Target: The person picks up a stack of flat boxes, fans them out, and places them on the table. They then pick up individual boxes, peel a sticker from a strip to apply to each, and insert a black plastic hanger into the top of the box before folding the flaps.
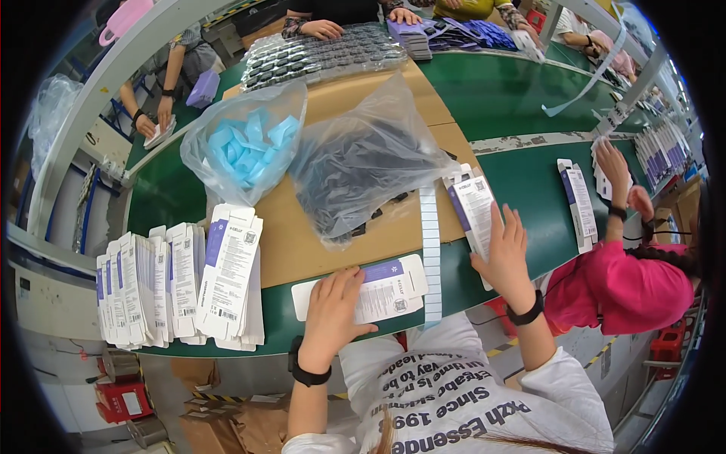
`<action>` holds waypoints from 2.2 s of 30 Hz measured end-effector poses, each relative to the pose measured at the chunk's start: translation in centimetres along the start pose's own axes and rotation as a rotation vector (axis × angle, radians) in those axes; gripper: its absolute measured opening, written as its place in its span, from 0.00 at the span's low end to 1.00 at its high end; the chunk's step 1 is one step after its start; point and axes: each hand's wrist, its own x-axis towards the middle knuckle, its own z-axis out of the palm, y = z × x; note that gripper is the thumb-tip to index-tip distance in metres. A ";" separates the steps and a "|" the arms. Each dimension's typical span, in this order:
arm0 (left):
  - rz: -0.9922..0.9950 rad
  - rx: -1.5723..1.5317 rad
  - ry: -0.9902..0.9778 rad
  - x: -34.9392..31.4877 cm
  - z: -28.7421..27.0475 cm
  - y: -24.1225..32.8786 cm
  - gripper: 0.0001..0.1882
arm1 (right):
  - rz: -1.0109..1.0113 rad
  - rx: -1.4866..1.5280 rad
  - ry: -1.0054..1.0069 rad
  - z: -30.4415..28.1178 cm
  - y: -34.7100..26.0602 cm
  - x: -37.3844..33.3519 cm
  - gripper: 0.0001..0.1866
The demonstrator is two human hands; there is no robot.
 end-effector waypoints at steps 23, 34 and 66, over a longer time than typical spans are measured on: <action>-0.042 0.023 0.247 -2.4 -3.2 -0.7 0.44 | -0.019 1.065 -0.137 -4.9 -8.7 4.4 0.09; 0.025 -0.010 0.324 -1.6 -3.4 2.0 0.37 | 0.157 1.459 -0.623 -4.0 -7.0 2.7 0.06; 0.013 0.117 0.248 -1.2 -1.5 2.8 0.35 | -0.253 1.023 -0.314 0.3 -6.9 0.8 0.16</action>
